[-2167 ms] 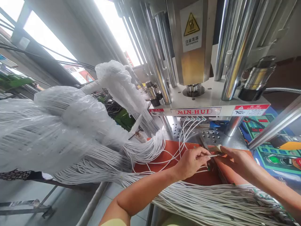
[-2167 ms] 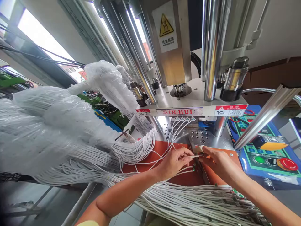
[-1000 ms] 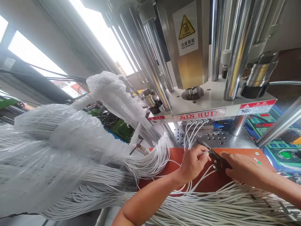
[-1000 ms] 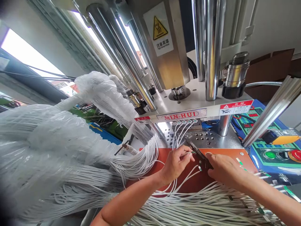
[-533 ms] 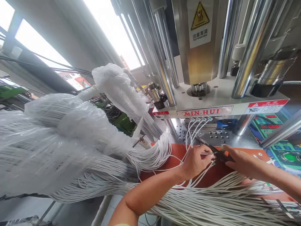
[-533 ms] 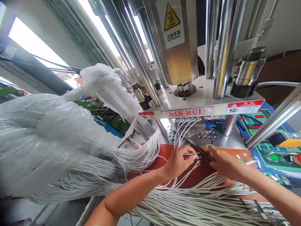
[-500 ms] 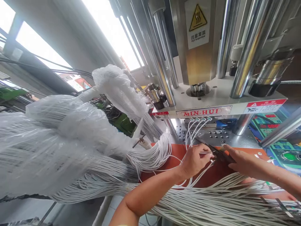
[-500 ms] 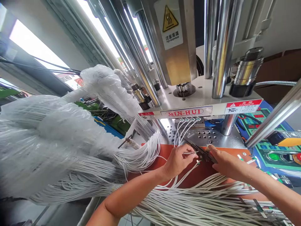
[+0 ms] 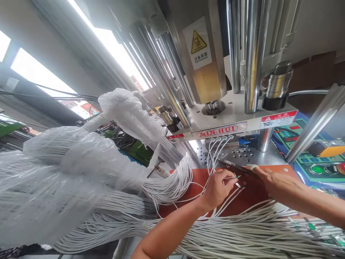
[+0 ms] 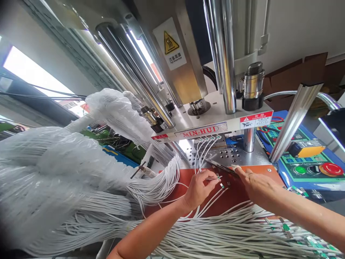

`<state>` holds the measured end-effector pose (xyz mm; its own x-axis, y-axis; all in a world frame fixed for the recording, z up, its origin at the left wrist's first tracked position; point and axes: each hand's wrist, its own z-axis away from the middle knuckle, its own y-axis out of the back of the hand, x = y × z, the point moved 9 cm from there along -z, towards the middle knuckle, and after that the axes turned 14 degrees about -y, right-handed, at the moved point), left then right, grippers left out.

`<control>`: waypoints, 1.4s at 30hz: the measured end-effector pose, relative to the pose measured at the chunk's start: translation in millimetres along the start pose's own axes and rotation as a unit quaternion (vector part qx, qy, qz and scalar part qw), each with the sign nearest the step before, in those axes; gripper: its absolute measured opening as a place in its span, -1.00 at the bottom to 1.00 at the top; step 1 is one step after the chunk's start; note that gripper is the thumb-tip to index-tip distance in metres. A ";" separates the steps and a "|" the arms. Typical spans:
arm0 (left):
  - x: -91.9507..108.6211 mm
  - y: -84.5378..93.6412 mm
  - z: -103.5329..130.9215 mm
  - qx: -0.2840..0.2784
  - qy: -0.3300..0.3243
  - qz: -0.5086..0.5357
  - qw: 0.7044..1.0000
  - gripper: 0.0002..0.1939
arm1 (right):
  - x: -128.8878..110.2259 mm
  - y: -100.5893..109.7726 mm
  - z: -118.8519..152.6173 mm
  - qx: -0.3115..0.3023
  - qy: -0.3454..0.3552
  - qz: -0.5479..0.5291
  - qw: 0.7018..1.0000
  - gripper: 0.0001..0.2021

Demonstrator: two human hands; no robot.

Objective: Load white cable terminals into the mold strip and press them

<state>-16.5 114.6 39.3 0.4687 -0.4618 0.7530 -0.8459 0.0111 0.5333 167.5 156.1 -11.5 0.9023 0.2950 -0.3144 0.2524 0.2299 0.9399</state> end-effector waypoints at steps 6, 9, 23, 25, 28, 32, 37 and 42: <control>-0.2 3.2 2.9 0.023 -0.048 -0.025 0.998 -0.99 | -13.5 -4.8 2.3 -0.202 -0.078 -0.108 0.970 -0.58; -6.4 2.7 5.5 0.024 -0.037 -0.029 0.999 -0.98 | -21.5 -4.5 -0.1 -0.165 -0.060 -0.191 0.966 -0.67; 14.9 -18.9 14.0 -0.022 -0.145 -0.024 0.989 -0.94 | -27.4 -44.1 2.5 -0.231 -0.045 -0.411 0.881 -0.73; 13.6 -23.8 15.4 -0.035 -0.140 -0.024 0.989 -0.93 | -26.7 -41.7 1.9 -0.222 -0.050 -0.414 0.881 -0.75; 13.4 -33.5 17.7 -0.064 -0.139 -0.032 0.988 -0.92 | -28.9 -31.9 2.0 -0.197 -0.055 -0.412 0.888 -0.78; 9.7 -41.4 19.4 -0.082 -0.118 -0.068 0.987 -0.89 | -35.7 -29.4 7.0 -0.214 -0.063 -0.412 0.883 -0.74; 7.7 -45.8 20.3 -0.082 -0.119 -0.072 0.987 -0.87 | -30.6 -43.7 7.6 -0.185 -0.025 -0.442 0.877 -0.65; 10.3 -41.5 20.3 -0.044 -0.128 -0.066 0.989 -0.89 | -19.3 -51.3 7.8 -0.103 -0.003 -0.412 0.905 -0.57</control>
<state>18.3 91.4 17.1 0.4839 -0.6731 0.5593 -0.7515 0.0079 0.6597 139.8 131.3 -52.6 0.4387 -0.0607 -0.8966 0.7713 0.5375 0.3410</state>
